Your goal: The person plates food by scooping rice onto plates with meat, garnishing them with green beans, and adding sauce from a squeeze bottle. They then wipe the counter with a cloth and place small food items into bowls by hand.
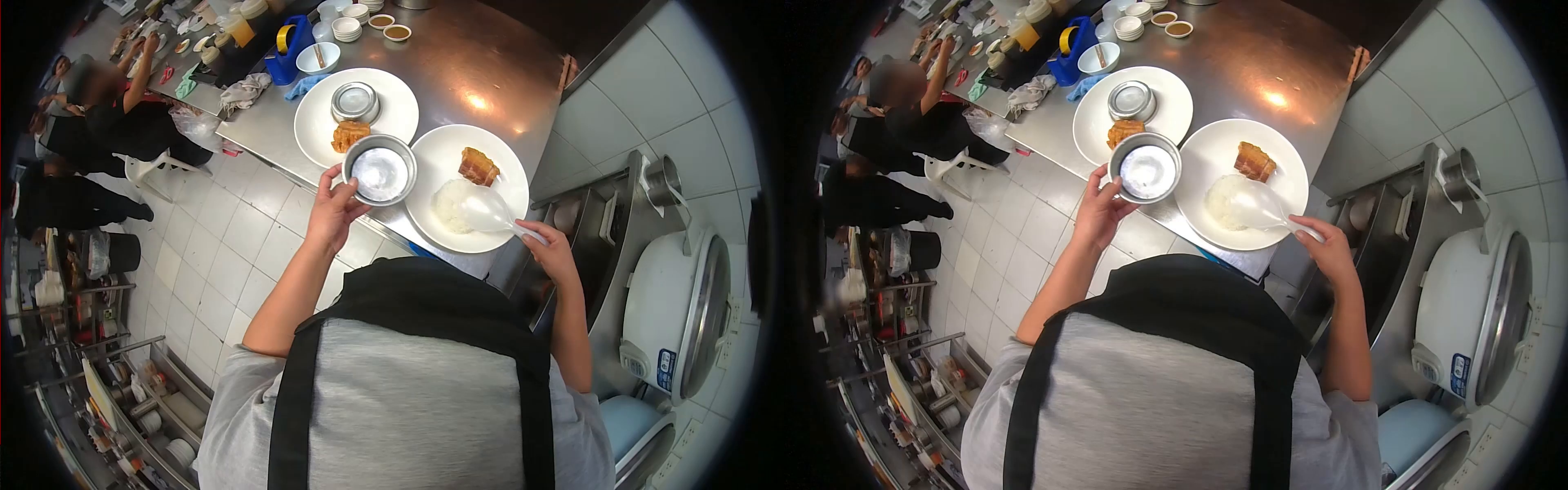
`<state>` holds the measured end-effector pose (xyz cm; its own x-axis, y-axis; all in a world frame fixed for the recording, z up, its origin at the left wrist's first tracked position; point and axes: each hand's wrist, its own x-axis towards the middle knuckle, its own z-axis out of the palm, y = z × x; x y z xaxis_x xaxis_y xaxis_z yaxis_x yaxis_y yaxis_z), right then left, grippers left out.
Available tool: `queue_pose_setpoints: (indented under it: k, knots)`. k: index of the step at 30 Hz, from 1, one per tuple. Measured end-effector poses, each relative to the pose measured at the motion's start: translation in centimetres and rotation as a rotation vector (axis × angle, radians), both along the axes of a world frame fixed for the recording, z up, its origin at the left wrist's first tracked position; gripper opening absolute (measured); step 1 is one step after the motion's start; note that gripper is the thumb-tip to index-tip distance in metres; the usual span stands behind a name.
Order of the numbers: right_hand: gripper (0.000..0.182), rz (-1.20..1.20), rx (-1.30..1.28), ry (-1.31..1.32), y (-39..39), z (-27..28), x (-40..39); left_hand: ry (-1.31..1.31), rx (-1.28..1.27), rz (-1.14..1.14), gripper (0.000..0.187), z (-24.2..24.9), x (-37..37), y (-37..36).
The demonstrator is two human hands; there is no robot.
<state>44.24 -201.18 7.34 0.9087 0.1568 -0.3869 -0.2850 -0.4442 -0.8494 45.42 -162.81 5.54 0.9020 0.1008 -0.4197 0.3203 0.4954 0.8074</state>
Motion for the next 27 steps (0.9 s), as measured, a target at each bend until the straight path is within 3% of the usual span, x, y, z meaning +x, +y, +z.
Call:
queue_pose_setpoints:
  k: [4, 8, 10, 13, 15, 17, 20, 23, 26, 27]
  knots:
    - [0.029, -0.123, 0.124, -0.083, -0.4, 1.8, -0.3, -0.033, 0.062, -0.065, 0.04, -0.5, 0.4, -1.6]
    - [0.028, -0.236, 0.629, -0.212, -0.7, 4.6, 0.3, 0.047, -0.048, -0.183, 0.038, 0.8, 0.9, -4.5]
    - [0.028, -0.257, 0.682, -0.201, 0.9, 5.5, 0.0, 0.049, -0.074, -0.296, 0.036, 0.9, 1.4, -6.2]
    - [0.03, -0.331, 0.598, -0.081, 1.1, 4.8, -0.2, 0.012, -0.06, -0.514, 0.033, 1.6, 2.0, -9.7]
    - [0.028, -0.4, 0.397, -0.009, 2.0, 5.0, -0.3, -0.028, 0.013, -0.673, 0.033, 2.0, 2.5, -12.1]
    - [0.026, -0.398, 0.506, -0.047, 2.1, 4.4, -0.3, -0.051, 0.023, -0.76, 0.033, 2.6, 3.2, -14.2]
    - [0.028, -0.438, 0.473, -0.159, 0.2, 2.3, 0.1, -0.076, 0.063, -0.811, 0.035, 2.5, 4.5, -16.5]
    - [0.028, -0.549, 0.45, -0.082, -3.8, 1.5, 0.6, -0.131, 0.094, -0.838, 0.046, 3.1, 5.0, -18.9]
    - [0.031, -0.849, 0.644, -0.182, -10.9, -2.1, 4.4, -0.316, 0.172, -0.838, 0.053, 4.0, 5.5, -20.5]
    - [0.028, -0.936, 0.609, -0.172, -13.8, -0.9, 6.0, -0.342, 0.193, -0.834, 0.052, 3.9, 5.7, -20.3]
